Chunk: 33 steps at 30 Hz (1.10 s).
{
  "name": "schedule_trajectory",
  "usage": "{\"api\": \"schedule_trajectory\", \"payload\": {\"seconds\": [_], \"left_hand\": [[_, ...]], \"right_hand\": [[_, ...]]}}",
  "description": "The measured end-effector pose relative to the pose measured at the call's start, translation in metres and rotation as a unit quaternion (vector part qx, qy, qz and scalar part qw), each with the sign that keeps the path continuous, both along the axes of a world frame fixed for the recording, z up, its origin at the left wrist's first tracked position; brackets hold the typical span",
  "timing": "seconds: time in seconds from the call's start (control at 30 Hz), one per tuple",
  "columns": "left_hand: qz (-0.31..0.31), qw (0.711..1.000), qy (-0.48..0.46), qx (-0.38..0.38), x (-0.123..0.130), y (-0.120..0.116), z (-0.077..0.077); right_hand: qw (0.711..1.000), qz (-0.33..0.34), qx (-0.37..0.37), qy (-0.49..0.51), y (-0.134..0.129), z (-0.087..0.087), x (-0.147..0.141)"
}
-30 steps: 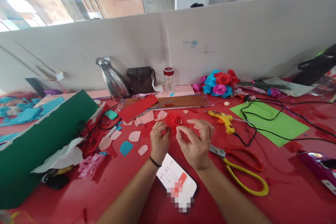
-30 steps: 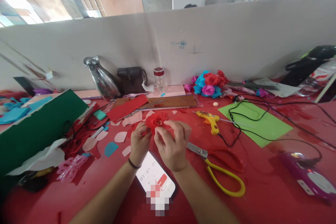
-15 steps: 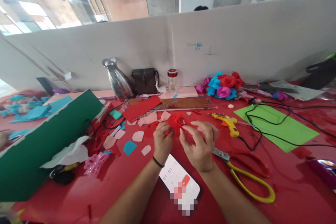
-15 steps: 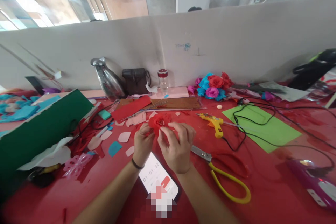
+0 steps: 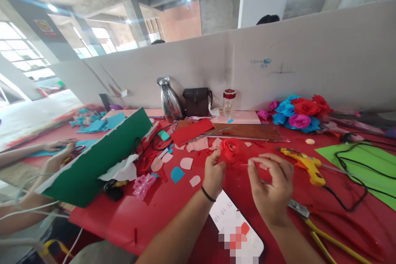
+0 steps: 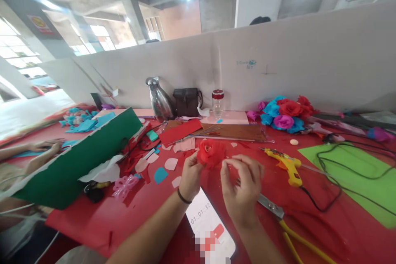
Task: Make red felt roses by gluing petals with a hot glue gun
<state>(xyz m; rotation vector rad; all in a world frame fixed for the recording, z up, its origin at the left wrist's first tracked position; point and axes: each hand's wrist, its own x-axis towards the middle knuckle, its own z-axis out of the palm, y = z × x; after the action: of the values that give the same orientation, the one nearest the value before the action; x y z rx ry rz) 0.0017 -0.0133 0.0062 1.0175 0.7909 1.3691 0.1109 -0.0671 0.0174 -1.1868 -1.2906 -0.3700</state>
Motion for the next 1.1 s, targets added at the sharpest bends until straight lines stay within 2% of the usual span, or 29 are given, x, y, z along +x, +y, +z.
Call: {"api": "schedule_trajectory", "payload": {"seconds": [0.07, 0.13, 0.27, 0.37, 0.5, 0.8, 1.1], "left_hand": [[-0.012, 0.996, -0.074, -0.057, 0.000, 0.000, 0.003], [-0.014, 0.986, -0.132, -0.104, -0.001, 0.000, 0.005], [-0.041, 0.956, -0.215, -0.194, -0.004, 0.002, 0.009], [-0.060, 0.933, -0.233, -0.267, -0.005, 0.004, 0.011], [-0.085, 0.922, -0.228, -0.301, -0.004, 0.004, 0.014], [-0.142, 0.927, -0.194, -0.289, -0.004, 0.003, 0.014], [-0.161, 0.939, -0.178, -0.247, -0.005, 0.004, 0.008]], "right_hand": [[0.995, 0.025, -0.045, 0.082, 0.003, -0.003, 0.000], [0.979, 0.062, -0.116, 0.157, 0.005, -0.007, -0.002], [0.925, 0.148, -0.256, 0.238, 0.009, -0.014, -0.008], [0.886, 0.228, -0.299, 0.270, 0.011, -0.016, -0.013], [0.851, 0.291, -0.323, 0.294, 0.012, -0.016, -0.018], [0.837, 0.298, -0.312, 0.336, 0.008, -0.012, -0.018], [0.828, 0.310, -0.322, 0.338, 0.007, -0.009, -0.019]]}}
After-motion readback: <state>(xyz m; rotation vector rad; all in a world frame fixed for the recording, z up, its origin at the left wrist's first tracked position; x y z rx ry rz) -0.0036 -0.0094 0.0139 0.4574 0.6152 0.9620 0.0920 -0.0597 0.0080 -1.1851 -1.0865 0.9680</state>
